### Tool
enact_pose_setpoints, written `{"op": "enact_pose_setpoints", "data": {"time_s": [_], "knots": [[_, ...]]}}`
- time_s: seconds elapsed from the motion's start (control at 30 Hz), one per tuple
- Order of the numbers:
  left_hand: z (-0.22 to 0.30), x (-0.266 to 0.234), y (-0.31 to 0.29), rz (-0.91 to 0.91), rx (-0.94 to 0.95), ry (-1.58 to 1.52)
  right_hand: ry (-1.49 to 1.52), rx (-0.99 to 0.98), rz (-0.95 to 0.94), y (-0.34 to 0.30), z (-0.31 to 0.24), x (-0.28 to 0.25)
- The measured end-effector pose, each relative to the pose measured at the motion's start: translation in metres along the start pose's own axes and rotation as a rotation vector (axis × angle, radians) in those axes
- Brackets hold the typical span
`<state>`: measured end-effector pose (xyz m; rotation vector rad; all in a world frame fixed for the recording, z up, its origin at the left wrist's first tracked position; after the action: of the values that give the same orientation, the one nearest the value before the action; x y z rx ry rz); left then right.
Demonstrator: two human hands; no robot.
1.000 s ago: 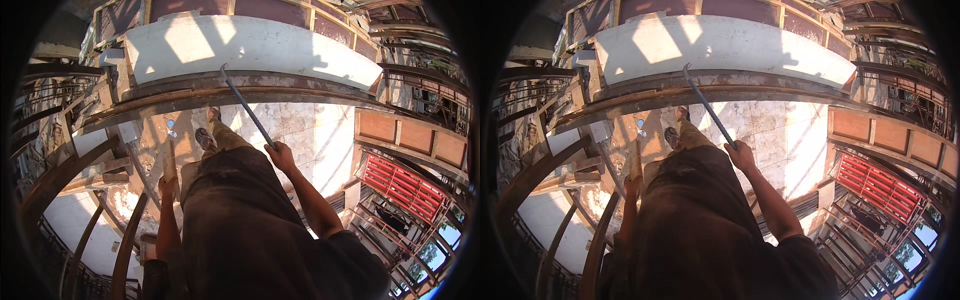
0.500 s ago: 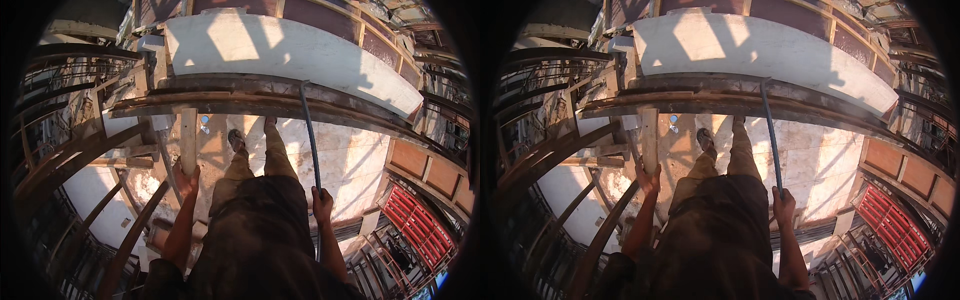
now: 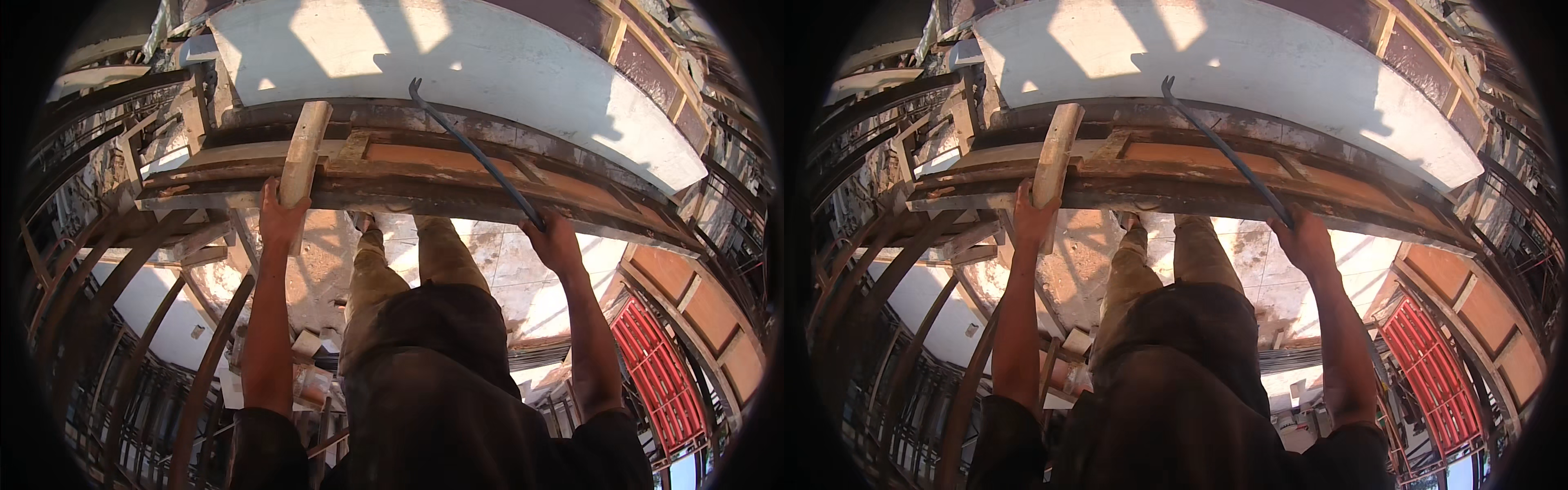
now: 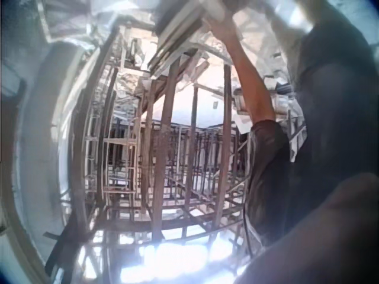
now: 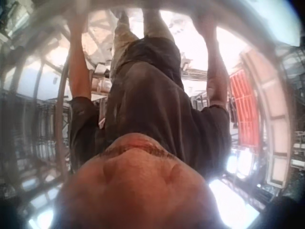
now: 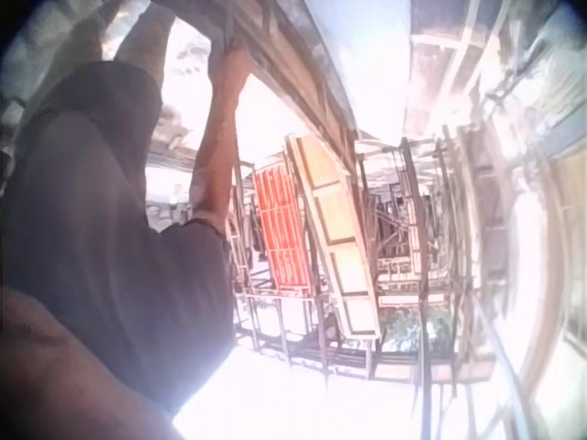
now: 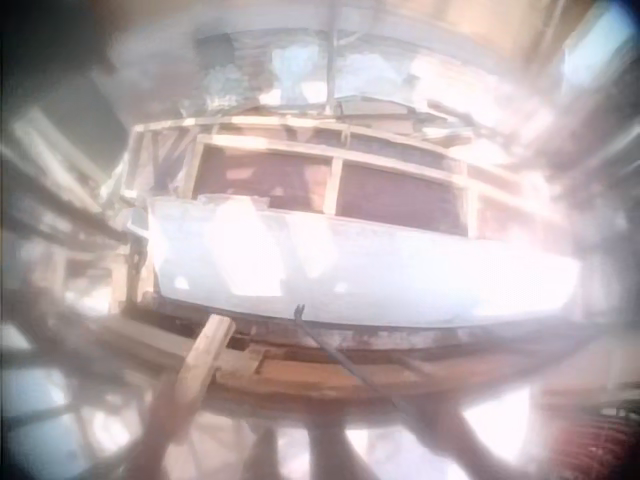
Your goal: The person uses a crowbar and a hammer to pry apart and remove wooden formwork from a concrete structure at a construction site.
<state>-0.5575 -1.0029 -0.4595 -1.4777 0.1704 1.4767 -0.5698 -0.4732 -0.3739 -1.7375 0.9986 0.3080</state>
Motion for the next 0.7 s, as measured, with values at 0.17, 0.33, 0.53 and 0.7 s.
{"op": "enact_pose_setpoints", "data": {"time_s": [0.17,0.33,0.53,0.7], "knots": [[0.039,0.069,-0.004,-0.481,0.019,-0.280,0.069,0.147,-0.103,0.016,0.006,0.020],[0.110,0.122,-0.013,-0.703,0.135,-0.256,0.185,0.165,-0.091,0.009,0.018,0.051],[0.166,0.146,-0.040,-0.857,0.120,0.162,0.277,0.194,0.015,-0.017,0.048,0.110],[0.154,0.169,-0.046,-0.985,0.278,0.278,0.265,0.191,0.074,-0.027,0.042,0.128]]}}
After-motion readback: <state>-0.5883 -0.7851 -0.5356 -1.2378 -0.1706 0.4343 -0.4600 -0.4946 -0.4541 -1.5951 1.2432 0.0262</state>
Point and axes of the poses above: each hand's wrist, its own y-axis towards the middle knuckle, its own x-axis out of the palm, z = x × y, the point moved 10 cm from there along y, towards the middle knuckle, and after that the axes turned 9 degrees about -x, right-handed, at the moved point
